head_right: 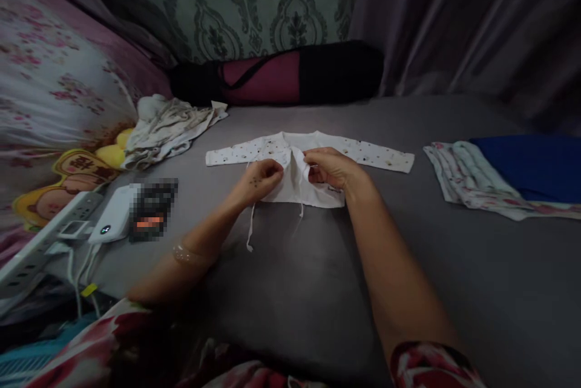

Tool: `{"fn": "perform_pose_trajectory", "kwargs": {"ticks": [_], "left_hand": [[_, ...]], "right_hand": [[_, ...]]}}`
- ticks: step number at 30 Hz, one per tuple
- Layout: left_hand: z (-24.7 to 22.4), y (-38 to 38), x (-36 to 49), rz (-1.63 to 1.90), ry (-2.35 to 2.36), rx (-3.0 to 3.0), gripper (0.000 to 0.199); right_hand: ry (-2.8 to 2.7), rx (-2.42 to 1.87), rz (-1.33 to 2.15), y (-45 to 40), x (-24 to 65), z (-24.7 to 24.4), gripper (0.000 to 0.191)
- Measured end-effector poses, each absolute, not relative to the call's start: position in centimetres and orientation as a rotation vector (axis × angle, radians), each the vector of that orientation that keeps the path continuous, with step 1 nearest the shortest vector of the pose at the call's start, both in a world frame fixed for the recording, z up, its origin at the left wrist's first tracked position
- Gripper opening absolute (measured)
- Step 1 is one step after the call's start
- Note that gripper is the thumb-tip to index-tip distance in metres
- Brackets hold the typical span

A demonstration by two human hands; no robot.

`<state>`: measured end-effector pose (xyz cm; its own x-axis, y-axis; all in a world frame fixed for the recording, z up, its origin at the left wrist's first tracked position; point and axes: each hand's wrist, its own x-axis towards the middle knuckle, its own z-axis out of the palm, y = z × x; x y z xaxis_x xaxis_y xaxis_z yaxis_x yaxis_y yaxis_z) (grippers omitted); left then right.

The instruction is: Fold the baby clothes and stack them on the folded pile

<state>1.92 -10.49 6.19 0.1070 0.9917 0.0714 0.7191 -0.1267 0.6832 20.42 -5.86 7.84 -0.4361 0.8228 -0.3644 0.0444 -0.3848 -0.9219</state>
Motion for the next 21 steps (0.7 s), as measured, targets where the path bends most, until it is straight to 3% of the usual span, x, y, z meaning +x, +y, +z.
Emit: {"fn": "perform_pose_trajectory", "kwargs": {"ticks": [11, 21], "left_hand": [[3.0, -11.2, 4.8, 0.673, 1.615, 2.043, 0.021], [6.2, -15.7, 2.3, 0.594, 1.211, 2.156, 0.018]], "right_hand": [[-1.408, -1.312, 1.746, -6.6, 17.8, 6.9, 0.026], [-1.617, -1.395, 1.69, -7.2, 17.0, 6.6, 0.031]]}}
